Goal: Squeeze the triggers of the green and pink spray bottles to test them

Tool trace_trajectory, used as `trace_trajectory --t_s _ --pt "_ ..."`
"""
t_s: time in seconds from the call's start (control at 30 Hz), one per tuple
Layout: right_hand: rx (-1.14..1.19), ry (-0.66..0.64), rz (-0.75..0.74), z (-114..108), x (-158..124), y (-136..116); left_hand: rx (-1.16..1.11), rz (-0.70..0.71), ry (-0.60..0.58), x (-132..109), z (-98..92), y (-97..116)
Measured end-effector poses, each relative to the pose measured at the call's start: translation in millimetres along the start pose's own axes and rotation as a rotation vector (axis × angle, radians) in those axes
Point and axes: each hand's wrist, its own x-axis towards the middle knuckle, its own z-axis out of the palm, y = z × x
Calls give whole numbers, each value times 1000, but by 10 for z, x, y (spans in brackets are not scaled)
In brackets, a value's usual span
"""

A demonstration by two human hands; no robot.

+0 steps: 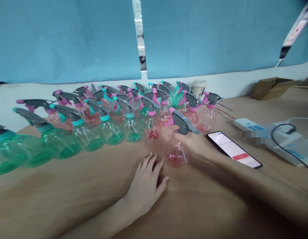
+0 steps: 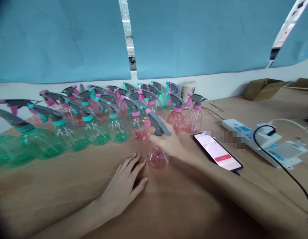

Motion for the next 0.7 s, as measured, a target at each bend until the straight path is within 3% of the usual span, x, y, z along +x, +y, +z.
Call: trace_trajectory --t_s 0.47,0.7 --pt "88 -102 7 -9 63 124 -8 6 19 -7 23 -14" --pt "109 -67 -16 -26 45 80 -15 13 29 -2 22 -15"
